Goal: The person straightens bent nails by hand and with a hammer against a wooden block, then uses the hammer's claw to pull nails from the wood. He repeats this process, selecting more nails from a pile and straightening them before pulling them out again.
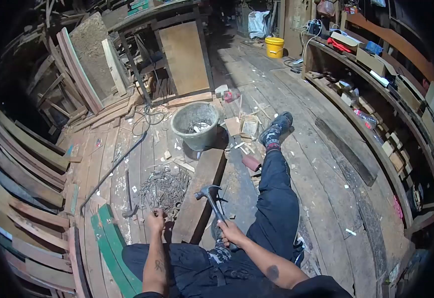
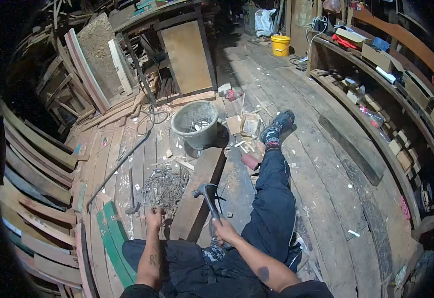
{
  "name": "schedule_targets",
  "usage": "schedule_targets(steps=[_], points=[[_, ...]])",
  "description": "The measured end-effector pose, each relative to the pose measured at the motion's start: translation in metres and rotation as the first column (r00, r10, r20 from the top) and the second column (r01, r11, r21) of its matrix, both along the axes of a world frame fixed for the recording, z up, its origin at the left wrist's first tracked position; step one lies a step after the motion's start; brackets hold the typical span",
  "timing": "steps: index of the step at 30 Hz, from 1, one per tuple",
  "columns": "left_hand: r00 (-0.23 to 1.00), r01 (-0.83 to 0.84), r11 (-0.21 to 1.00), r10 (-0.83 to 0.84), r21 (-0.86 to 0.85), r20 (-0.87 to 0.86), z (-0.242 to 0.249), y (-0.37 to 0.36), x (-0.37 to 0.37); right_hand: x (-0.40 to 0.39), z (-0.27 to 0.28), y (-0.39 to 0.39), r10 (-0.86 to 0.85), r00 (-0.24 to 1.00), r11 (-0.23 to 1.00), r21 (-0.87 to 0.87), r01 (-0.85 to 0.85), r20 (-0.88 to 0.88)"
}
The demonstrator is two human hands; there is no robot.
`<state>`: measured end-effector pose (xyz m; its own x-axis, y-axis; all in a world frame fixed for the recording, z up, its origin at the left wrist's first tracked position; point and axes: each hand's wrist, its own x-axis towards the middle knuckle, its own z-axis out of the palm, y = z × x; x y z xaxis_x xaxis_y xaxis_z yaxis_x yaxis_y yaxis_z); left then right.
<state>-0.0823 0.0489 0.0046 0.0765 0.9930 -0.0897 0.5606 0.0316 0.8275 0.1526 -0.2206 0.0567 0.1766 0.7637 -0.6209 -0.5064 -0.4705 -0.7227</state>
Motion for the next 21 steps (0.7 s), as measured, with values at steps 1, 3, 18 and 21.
schedule_targets(steps=[1,3,18,21], points=[[0.994,0.011,0.999,-0.005,0.052,-0.112,0.004,-0.001,0.003,0.001,0.000,-0.001,0.001,1.000,1.000,0.004,-0.001,0.002],[0.988,0.081,0.994,-0.070,0.073,-0.139,-0.006,0.014,0.000,0.003,0.001,-0.002,0.020,1.000,1.000,0.008,-0.020,-0.012],[0.897,0.401,0.902,-0.350,0.161,-0.269,0.033,-0.044,0.087,0.002,-0.015,-0.005,-0.048,0.999,0.999,0.021,0.048,0.004],[0.908,0.339,0.932,-0.289,0.128,-0.302,0.051,-0.068,0.100,0.002,0.006,-0.006,-0.082,0.988,0.997,-0.021,0.080,-0.134]])
